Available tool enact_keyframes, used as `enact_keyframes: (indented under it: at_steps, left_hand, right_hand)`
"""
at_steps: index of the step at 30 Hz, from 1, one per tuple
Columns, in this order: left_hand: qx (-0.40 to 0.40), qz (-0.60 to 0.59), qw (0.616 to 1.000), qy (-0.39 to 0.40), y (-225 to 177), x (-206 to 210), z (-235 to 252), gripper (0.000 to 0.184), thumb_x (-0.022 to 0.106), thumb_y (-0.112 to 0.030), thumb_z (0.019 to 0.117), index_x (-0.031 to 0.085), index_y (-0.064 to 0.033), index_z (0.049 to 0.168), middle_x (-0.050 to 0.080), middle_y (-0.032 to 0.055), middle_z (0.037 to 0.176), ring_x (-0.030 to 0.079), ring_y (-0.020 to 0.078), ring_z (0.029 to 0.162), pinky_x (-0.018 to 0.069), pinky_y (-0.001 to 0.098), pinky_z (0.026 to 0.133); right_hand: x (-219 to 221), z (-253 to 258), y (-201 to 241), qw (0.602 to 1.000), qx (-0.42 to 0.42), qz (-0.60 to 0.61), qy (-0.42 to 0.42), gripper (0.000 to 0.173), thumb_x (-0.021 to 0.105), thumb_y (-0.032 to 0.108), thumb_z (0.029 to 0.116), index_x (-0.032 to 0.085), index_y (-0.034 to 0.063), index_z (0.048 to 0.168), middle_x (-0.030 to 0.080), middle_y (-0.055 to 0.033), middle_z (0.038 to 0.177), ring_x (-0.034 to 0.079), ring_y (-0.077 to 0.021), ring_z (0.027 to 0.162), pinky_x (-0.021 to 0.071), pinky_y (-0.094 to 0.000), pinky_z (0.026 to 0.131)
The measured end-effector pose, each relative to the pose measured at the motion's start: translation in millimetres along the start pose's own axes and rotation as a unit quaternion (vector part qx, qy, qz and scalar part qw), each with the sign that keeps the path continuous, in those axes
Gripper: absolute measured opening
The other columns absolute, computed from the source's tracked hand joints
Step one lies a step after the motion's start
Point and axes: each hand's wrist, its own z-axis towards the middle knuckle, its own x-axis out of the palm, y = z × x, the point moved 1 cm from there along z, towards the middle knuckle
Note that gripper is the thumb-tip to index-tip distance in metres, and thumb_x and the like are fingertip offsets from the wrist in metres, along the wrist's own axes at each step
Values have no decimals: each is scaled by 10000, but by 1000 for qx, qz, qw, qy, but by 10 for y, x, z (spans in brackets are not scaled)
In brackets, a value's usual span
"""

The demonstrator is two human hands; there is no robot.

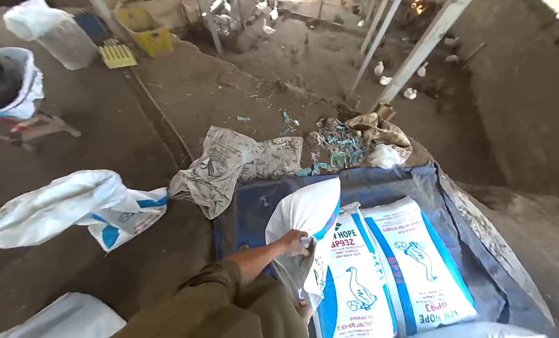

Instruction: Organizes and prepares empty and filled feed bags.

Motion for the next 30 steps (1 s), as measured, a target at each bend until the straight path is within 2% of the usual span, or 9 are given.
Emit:
enact_keyframes:
  at_steps: [4, 9, 12, 15, 18, 20, 24, 27, 30]
  left_hand:
    - [11, -76, 996, -47, 452, -62, -562, 464, 821, -158, 831, 654, 19, 1226, 688, 236, 1147, 665, 349, 1093, 507, 536, 981]
    - [39, -196, 968, -151, 968, -328, -1084, 381, 815, -119, 819, 671, 30, 1139, 700, 207, 1078, 674, 296, 1038, 519, 489, 954]
    - [31, -284, 928, -240, 1276, -504, -1440, 350, 814, -98, 810, 673, 37, 1101, 696, 197, 1054, 669, 271, 1015, 521, 461, 945]
    - [-15, -359, 880, -310, 1562, -538, -1847, 408, 812, -78, 810, 663, 47, 1168, 690, 204, 1134, 660, 267, 1084, 515, 447, 997]
    - [-84, -402, 834, -369, 1973, -416, -2129, 475, 822, -107, 803, 645, 30, 1221, 679, 211, 1164, 661, 286, 1096, 524, 476, 996]
    - [-139, -441, 785, -413, 2239, -348, -2304, 498, 833, -129, 796, 644, 17, 1233, 681, 207, 1150, 673, 291, 1060, 547, 488, 958]
    - [-194, -512, 641, -538, 2652, -30, -2540, 480, 802, -103, 828, 636, 29, 1259, 699, 179, 1157, 686, 247, 1056, 555, 456, 970]
    - [-181, -527, 525, -643, 2884, -107, -2589, 400, 732, -52, 856, 625, 51, 1227, 697, 139, 1114, 679, 157, 1010, 570, 373, 925]
    - [-176, -528, 484, -675, 3082, -435, -2573, 349, 726, -52, 873, 635, 51, 1194, 704, 122, 1079, 682, 132, 986, 577, 346, 909]
  right_hand:
    - [-147, 130, -216, 992, -58, -113, 29, 29, 487, 79, 904, 460, 84, 916, 496, -53, 736, 481, -149, 552, 454, -345, 477]
    - [112, -311, -149, 948, -123, -289, 39, 166, 496, -27, 843, 474, 27, 999, 497, -101, 829, 488, -168, 642, 451, -352, 522]
    - [330, -491, 7, 871, -161, -459, 66, 68, 510, -23, 856, 482, 38, 848, 492, -67, 694, 475, -147, 559, 442, -329, 496]
    - [546, -791, 268, 766, -195, -607, 78, 98, 497, -58, 872, 514, 10, 804, 519, -80, 698, 499, -162, 594, 465, -351, 558]
    - [982, -1126, 523, 717, -217, -658, 73, 84, 499, -56, 929, 550, -57, 997, 511, -113, 807, 488, -179, 657, 464, -361, 600]
    - [1483, -1108, 610, 685, -243, -671, 148, 96, 497, -15, 973, 569, -43, 1030, 503, -56, 726, 453, -120, 570, 430, -302, 528]
    - [2604, -1233, 237, 591, -227, -733, 248, 174, 474, 23, 992, 550, 27, 834, 478, 35, 542, 441, -45, 438, 404, -217, 440]
    - [3120, -1401, -162, 500, -199, -773, 336, 136, 470, -14, 976, 602, -38, 952, 518, 29, 598, 487, -45, 499, 455, -223, 507]
    - [3551, -1525, -415, 466, -213, -779, 361, 121, 505, -62, 888, 608, -4, 866, 514, 30, 570, 474, -54, 480, 444, -240, 493]
